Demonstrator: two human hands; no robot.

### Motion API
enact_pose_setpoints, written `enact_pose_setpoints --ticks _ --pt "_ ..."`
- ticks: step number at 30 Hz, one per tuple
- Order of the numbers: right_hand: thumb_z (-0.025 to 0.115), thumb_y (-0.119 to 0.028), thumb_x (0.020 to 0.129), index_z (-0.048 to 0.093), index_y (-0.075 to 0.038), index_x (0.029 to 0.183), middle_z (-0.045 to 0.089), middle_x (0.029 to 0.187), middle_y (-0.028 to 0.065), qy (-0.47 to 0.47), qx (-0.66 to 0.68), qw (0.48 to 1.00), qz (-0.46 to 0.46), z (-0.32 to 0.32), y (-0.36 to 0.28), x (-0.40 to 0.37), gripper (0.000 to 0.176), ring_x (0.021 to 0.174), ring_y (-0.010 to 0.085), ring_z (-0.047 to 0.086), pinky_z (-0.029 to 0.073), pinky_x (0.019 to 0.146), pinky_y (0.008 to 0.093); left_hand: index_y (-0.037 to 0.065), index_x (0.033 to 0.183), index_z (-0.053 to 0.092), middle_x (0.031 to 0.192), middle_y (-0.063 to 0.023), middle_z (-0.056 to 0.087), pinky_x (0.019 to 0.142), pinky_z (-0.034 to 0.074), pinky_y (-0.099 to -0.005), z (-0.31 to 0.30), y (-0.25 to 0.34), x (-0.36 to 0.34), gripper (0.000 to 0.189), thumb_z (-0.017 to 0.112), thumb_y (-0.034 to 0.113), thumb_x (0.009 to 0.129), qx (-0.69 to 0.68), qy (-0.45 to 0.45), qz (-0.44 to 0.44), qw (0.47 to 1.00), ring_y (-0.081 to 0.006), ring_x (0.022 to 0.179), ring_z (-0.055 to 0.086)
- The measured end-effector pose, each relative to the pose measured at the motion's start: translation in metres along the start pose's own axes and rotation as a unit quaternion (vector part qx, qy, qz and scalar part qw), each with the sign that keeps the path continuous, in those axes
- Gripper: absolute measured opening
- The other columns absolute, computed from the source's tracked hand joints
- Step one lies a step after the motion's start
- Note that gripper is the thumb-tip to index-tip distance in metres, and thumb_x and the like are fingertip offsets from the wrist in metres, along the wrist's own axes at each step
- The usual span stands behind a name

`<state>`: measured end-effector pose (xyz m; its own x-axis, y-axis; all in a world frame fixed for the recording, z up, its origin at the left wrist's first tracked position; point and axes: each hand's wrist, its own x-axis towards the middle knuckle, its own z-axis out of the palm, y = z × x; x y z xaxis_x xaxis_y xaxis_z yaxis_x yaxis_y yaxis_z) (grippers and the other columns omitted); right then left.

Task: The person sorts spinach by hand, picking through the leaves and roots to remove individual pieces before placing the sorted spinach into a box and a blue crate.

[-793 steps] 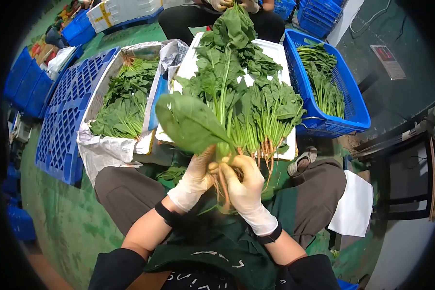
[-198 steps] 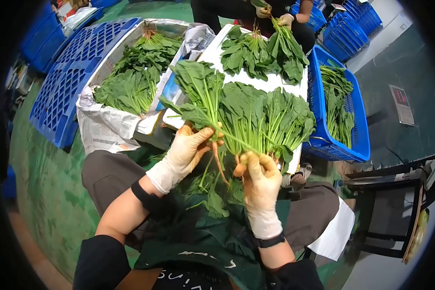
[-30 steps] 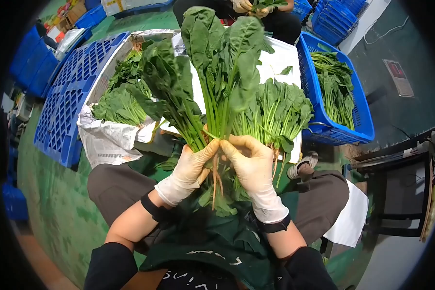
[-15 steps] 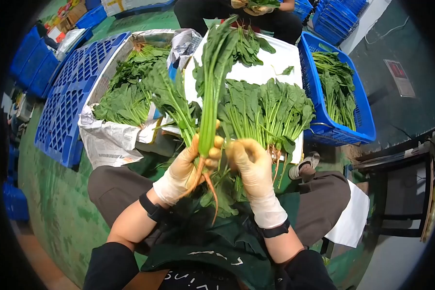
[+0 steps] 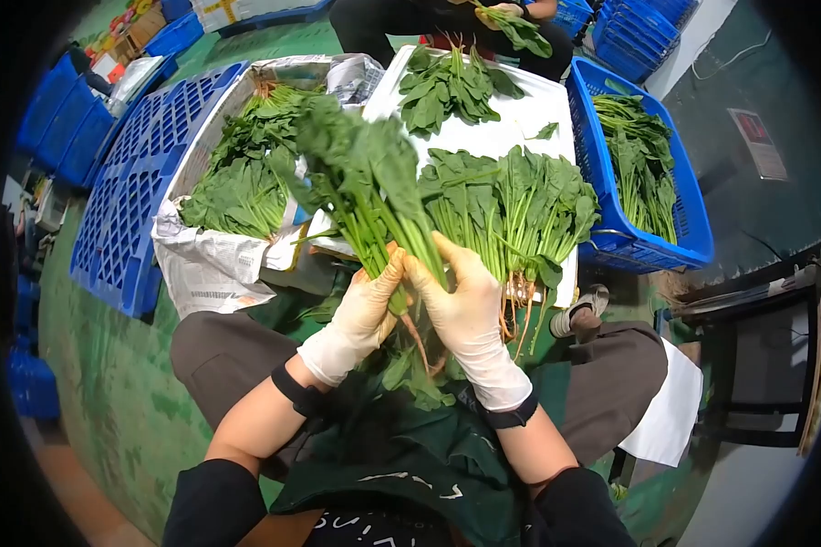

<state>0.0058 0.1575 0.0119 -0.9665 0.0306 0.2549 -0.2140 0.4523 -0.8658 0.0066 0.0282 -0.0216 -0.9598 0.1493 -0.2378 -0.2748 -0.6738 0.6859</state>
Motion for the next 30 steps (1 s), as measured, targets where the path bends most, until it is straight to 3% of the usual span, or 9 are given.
enact_pose_setpoints --ticks 2,4,5,7,10,15,17,26,30 --pt "0.069 -0.028 0.08 0.059 0.0 0.112 0.064 0.096 0.0135 -0.019 0.016 0.999 0.024 0.001 0.003 -0.002 0.045 0.085 0.0195 0.062 0.047 0.075 0.0285 0.011 0.105 0.055 0.092 0.004 0.057 0.06 0.044 -0.0203 -0.012 -0.004 0.005 0.023 0.062 0.022 0.087 -0.014 -0.011 -0.027 0.999 -0.0061 0.08 0.053" --pt "0.068 -0.028 0.081 0.058 0.001 0.115 0.063 0.099 0.0113 -0.054 0.111 0.984 0.13 -0.003 0.006 0.0 0.045 0.086 0.0171 0.06 0.046 0.075 0.0267 0.011 0.106 0.055 0.093 0.0039 0.057 0.06 0.044 -0.0206 -0.018 -0.008 0.007 0.022 0.062 0.021 0.087 -0.031 -0.011 -0.045 0.998 -0.0062 0.08 0.053" --pt "0.069 -0.025 0.08 0.059 0.003 0.112 0.063 0.095 0.0079 -0.063 0.233 0.951 0.193 -0.008 0.003 -0.001 0.044 0.085 0.0137 0.059 0.046 0.072 0.0245 0.011 0.106 0.055 0.094 0.0037 0.057 0.06 0.044 -0.0209 -0.019 -0.01 0.009 0.022 0.061 0.019 0.087 -0.047 -0.013 -0.064 0.997 -0.0064 0.079 0.054" --pt "0.071 -0.02 0.078 0.064 0.002 0.103 0.063 0.086 0.0073 -0.073 0.046 0.991 0.103 -0.018 0.006 -0.004 0.034 0.078 0.0116 0.06 0.046 0.067 0.0225 0.009 0.108 0.054 0.097 0.0006 0.058 0.067 0.048 -0.0239 -0.014 -0.008 0.007 0.024 0.061 0.018 0.088 -0.053 -0.009 -0.062 0.997 -0.0098 0.084 0.056" --pt "0.073 -0.016 0.075 0.066 0.001 0.094 0.062 0.082 0.0077 -0.062 0.011 0.995 0.076 -0.018 0.009 -0.011 0.026 0.071 0.0118 0.06 0.047 0.064 0.023 0.003 0.11 0.052 0.104 -0.0076 0.059 0.087 0.048 -0.032 -0.012 -0.01 0.005 0.027 0.06 0.015 0.087 -0.115 -0.062 -0.046 0.99 -0.0202 0.097 0.058" --pt "0.067 -0.013 0.081 0.062 0.003 0.094 0.063 0.084 0.0085 -0.008 0.131 0.981 0.145 0.006 0.011 -0.031 0.022 0.071 0.0145 0.062 0.049 0.065 0.0245 0.002 0.104 0.057 0.096 -0.0067 0.063 0.074 0.052 -0.0305 -0.006 -0.008 0.006 0.025 0.065 0.013 0.084 -0.081 -0.041 -0.02 0.996 -0.0177 0.086 0.061" --pt "0.062 -0.012 0.086 0.056 0.005 0.099 0.063 0.087 0.0088 0.026 0.299 0.933 0.201 0.007 0.001 -0.036 0.022 0.074 0.016 0.062 0.049 0.069 0.0258 0.001 0.105 0.057 0.095 -0.009 0.063 0.072 0.053 -0.0322 -0.004 -0.001 0.004 0.026 0.065 0.013 0.084 -0.122 -0.027 -0.063 0.99 -0.0196 0.085 0.062" --pt "0.057 -0.014 0.089 0.052 0.003 0.104 0.06 0.085 0.0083 0.001 0.45 0.858 0.248 -0.008 -0.012 -0.047 0.024 0.076 0.0156 0.06 0.05 0.082 0.0334 -0.002 0.118 0.048 0.105 -0.0145 0.06 0.082 0.053 -0.0368 0.0 0.03 -0.005 0.034 0.055 0.015 0.09 -0.116 -0.133 -0.037 0.984 -0.0229 0.09 0.062" --pt "0.054 -0.018 0.091 0.051 0.001 0.104 0.058 0.084 0.0057 0.023 0.533 0.821 0.203 -0.015 -0.019 -0.042 0.023 0.074 0.0151 0.059 0.05 0.081 0.0342 0.001 0.12 0.048 0.106 -0.0085 0.059 0.083 0.05 -0.0365 0.001 0.053 -0.001 0.035 0.052 0.02 0.092 -0.189 -0.133 0.019 0.973 -0.0204 0.096 0.058"
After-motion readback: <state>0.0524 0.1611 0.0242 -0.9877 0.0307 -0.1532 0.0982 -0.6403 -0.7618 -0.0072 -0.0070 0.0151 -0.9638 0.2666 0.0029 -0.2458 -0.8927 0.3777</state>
